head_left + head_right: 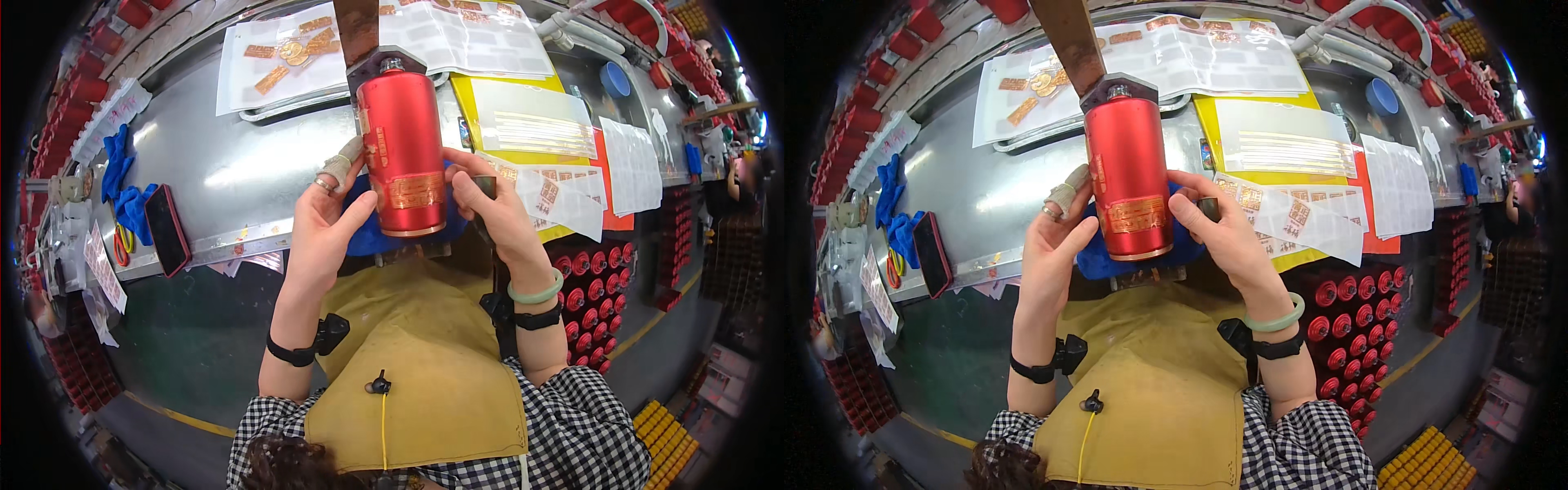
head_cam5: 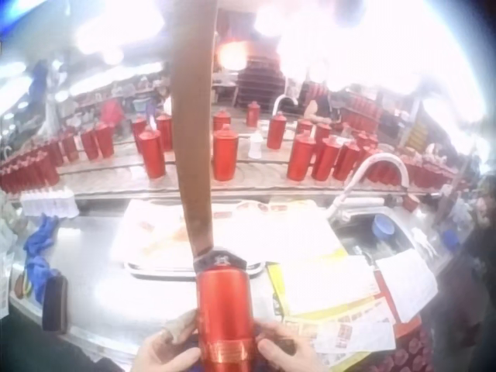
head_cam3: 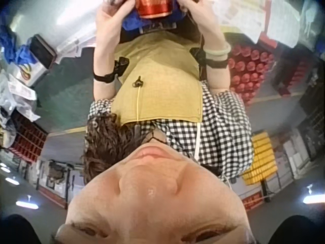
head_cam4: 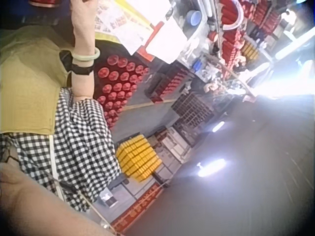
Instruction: Applying decorative and informational stickers to red liquor bottles on an assembly line.
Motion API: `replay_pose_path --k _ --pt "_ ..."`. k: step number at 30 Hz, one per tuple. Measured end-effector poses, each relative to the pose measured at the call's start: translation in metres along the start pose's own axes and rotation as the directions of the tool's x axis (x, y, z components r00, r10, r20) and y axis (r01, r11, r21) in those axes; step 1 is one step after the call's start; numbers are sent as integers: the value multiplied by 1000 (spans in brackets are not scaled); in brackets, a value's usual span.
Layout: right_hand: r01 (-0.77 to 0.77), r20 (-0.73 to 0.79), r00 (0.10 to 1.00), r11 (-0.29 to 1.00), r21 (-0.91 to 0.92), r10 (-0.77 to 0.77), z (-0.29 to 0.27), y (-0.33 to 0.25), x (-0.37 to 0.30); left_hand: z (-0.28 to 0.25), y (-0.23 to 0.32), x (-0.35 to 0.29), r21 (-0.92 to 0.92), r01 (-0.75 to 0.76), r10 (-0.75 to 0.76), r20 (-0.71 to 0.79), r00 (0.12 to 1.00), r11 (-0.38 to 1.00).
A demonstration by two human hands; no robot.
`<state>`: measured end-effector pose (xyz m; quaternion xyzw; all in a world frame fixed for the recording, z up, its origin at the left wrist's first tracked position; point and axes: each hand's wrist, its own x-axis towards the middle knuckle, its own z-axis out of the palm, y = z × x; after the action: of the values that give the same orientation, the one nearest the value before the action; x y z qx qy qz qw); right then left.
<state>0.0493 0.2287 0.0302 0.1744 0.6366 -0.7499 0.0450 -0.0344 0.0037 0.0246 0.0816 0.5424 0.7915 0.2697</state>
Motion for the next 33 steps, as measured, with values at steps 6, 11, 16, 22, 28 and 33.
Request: replay_pose_path --k 6,11,16,22,28,33 --pt "-37 -45 998 999 -33 35 1 3 -1 5 5 -6 142 -66 63 25 998 988" --pt "-93 -48 995 993 -75 90 -2 1 2 18 -1 -4 113 -102 109 -60 992 988" --pt "-10 -64 998 993 -114 3 3 -1 0 19 -2 0 91 -110 114 -44 992 990" --pt "0 -54 999 997 -83 -5 3 3 0 22 -1 2 41 -86 89 -64 994 995" --pt "71 -50 996 995 -71 -74 4 10 3 24 0 5 1 -61 61 -70 996 998" --pt "65 -51 996 996 -63 -68 3 13 4 25 -1 5 -4 -60 59 -79 995 998"
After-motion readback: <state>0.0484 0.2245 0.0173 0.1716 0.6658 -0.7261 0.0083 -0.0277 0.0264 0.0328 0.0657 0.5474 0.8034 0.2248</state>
